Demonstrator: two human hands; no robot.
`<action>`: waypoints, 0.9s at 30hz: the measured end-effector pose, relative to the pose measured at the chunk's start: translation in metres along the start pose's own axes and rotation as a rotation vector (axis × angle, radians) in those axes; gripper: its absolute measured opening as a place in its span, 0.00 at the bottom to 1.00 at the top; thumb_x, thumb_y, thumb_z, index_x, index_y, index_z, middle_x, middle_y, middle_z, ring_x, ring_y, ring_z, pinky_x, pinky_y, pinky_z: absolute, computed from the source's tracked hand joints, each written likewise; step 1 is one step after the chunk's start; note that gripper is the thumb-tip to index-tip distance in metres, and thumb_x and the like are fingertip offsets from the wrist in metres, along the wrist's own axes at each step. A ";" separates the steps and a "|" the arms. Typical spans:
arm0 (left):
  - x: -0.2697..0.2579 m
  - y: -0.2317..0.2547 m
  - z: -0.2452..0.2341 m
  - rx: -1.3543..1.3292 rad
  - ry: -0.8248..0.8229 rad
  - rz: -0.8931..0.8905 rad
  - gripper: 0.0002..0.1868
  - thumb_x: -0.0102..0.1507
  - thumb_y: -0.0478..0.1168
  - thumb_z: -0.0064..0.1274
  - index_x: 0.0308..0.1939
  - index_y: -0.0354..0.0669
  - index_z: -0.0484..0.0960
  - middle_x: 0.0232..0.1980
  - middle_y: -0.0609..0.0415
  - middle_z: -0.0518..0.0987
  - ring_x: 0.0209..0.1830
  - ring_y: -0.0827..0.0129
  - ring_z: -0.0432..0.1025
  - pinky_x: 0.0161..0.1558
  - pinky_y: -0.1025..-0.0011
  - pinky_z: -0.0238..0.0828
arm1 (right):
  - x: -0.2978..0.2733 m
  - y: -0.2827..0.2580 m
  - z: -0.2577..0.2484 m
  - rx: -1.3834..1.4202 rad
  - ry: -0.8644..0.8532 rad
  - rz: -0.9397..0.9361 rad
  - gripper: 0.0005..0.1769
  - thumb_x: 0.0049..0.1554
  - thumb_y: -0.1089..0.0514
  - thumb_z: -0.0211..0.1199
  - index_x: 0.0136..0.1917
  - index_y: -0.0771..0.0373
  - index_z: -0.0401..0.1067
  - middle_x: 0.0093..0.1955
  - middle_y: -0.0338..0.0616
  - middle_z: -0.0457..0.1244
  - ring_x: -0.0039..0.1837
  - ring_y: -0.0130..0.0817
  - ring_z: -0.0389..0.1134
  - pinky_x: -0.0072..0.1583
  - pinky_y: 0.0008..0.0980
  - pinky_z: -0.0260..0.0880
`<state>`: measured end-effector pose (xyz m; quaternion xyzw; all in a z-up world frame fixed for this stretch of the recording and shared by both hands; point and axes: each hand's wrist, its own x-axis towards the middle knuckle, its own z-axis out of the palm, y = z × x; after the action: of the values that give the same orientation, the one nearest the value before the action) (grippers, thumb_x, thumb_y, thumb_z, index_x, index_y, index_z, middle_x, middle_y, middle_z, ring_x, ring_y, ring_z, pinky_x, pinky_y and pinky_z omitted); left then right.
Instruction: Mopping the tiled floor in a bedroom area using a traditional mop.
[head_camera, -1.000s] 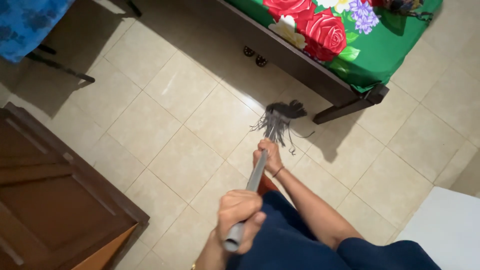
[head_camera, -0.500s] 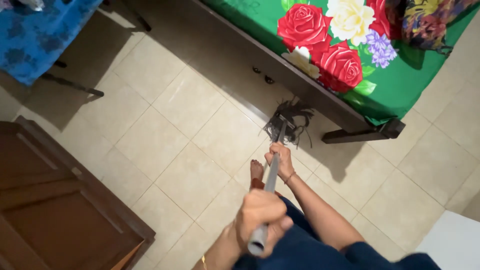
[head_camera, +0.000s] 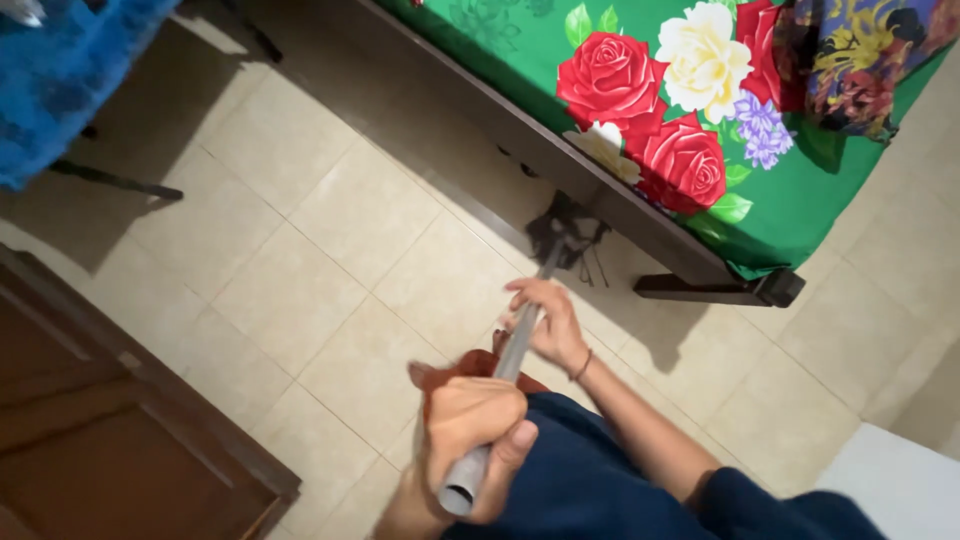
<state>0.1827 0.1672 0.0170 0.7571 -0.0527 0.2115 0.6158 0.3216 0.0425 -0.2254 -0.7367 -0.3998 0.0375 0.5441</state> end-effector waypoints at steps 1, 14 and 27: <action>0.005 0.006 -0.010 0.017 -0.046 0.004 0.12 0.61 0.31 0.51 0.24 0.37 0.68 0.22 0.49 0.65 0.20 0.56 0.66 0.27 0.63 0.58 | 0.009 -0.033 -0.001 0.005 0.010 -0.059 0.12 0.47 0.57 0.70 0.37 0.63 0.69 0.45 0.51 0.68 0.48 0.42 0.68 0.49 0.43 0.65; -0.009 -0.104 -0.014 -0.111 0.012 0.044 0.11 0.63 0.30 0.48 0.25 0.33 0.70 0.22 0.48 0.67 0.19 0.56 0.66 0.26 0.64 0.60 | 0.017 0.075 0.043 -0.251 0.054 0.134 0.18 0.50 0.60 0.64 0.24 0.64 0.60 0.27 0.53 0.56 0.31 0.51 0.61 0.38 0.44 0.62; 0.010 -0.089 -0.046 -0.187 -0.093 0.003 0.12 0.65 0.32 0.47 0.25 0.36 0.70 0.20 0.49 0.67 0.18 0.60 0.67 0.25 0.66 0.58 | 0.015 0.046 0.061 -0.215 0.189 0.244 0.18 0.52 0.61 0.62 0.25 0.66 0.61 0.25 0.54 0.56 0.30 0.51 0.61 0.38 0.45 0.61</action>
<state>0.2102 0.2341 -0.0529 0.7054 -0.1019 0.1709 0.6803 0.3272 0.0947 -0.2828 -0.8339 -0.2563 -0.0093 0.4886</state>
